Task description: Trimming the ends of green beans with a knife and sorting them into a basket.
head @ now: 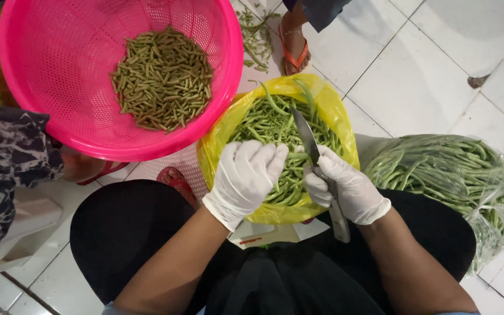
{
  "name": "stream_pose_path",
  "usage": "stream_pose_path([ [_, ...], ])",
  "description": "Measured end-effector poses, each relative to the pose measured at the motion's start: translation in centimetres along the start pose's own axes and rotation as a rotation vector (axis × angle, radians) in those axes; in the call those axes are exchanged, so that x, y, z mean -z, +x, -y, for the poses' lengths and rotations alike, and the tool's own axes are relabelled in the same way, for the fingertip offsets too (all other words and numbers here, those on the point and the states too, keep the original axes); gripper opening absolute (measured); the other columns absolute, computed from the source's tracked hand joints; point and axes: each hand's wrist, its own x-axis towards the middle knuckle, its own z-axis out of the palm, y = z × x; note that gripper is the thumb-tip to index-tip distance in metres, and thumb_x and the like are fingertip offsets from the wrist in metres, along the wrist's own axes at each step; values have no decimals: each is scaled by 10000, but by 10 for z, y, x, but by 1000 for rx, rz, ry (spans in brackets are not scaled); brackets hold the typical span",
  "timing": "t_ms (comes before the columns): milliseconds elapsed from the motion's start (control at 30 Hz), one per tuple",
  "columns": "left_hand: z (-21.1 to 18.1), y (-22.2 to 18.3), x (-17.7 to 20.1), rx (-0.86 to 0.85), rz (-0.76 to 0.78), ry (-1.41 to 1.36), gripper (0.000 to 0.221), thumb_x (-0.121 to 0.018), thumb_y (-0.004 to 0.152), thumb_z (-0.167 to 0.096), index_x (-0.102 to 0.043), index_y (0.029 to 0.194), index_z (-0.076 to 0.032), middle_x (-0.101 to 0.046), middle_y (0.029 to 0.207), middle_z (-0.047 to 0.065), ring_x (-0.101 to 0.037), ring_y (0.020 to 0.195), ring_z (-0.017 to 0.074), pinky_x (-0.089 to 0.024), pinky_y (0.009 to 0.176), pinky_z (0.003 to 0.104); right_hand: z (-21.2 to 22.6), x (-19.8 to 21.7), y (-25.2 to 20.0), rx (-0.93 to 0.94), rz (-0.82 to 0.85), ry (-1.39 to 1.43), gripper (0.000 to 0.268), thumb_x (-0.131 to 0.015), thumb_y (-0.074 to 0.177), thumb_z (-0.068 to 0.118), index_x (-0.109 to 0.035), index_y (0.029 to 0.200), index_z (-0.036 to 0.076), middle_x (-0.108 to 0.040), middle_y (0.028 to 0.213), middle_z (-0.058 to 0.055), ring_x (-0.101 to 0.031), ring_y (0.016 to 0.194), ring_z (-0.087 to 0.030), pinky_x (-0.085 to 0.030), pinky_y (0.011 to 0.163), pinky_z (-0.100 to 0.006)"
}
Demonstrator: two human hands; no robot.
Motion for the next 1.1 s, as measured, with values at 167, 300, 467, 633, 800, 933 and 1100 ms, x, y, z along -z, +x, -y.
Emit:
stream_pose_path([
  [167,18,-33,-21,-220,-43,22,130,-697,824,-177,-654,938,-131,-597,831,20,-560,719,170,-509,584,271,-19,31,-1,-68,20,75,430,-446,910,342,-448,1305,172,-313,570,30,-339,389,-71,-309,340,-203],
  [300,2,-12,-4,112,39,-483,147,-651,841,-110,-628,986,-100,-636,911,59,-638,760,207,-569,687,299,3,-5,0,-212,47,3,524,-402,915,549,-488,680,89,-280,503,52,-285,393,-69,-264,360,-209],
  [467,15,-6,6,556,-18,-931,175,-643,805,7,-629,978,-15,-657,943,129,-658,820,206,-553,738,299,20,-4,18,-157,-174,111,461,-378,963,498,-435,690,132,-287,536,65,-293,424,-60,-260,394,-195],
  [633,19,-10,9,734,-48,-1054,149,-617,834,39,-565,971,15,-659,981,153,-653,861,175,-540,754,289,12,-7,12,-69,-175,148,403,-394,951,476,-562,999,113,-310,590,29,-307,439,-68,-259,388,-207],
  [800,10,-11,9,577,0,-954,129,-677,785,-2,-628,904,-10,-678,942,159,-683,854,260,-559,740,343,6,-19,12,46,113,261,485,-394,943,420,-496,1278,84,-280,560,42,-299,403,-62,-332,367,-195],
  [933,6,-17,6,400,21,-895,191,-709,732,57,-661,904,-14,-682,949,163,-686,848,286,-567,744,375,-1,3,14,12,43,260,423,-414,929,421,-505,1274,194,-225,574,45,-271,412,-75,-307,370,-197],
  [1100,0,-17,11,354,124,-983,181,-691,738,74,-670,888,-26,-678,990,177,-690,868,267,-584,744,345,10,8,11,-34,164,365,436,-422,927,460,-586,1055,77,-238,524,57,-298,370,-69,-315,332,-204],
])
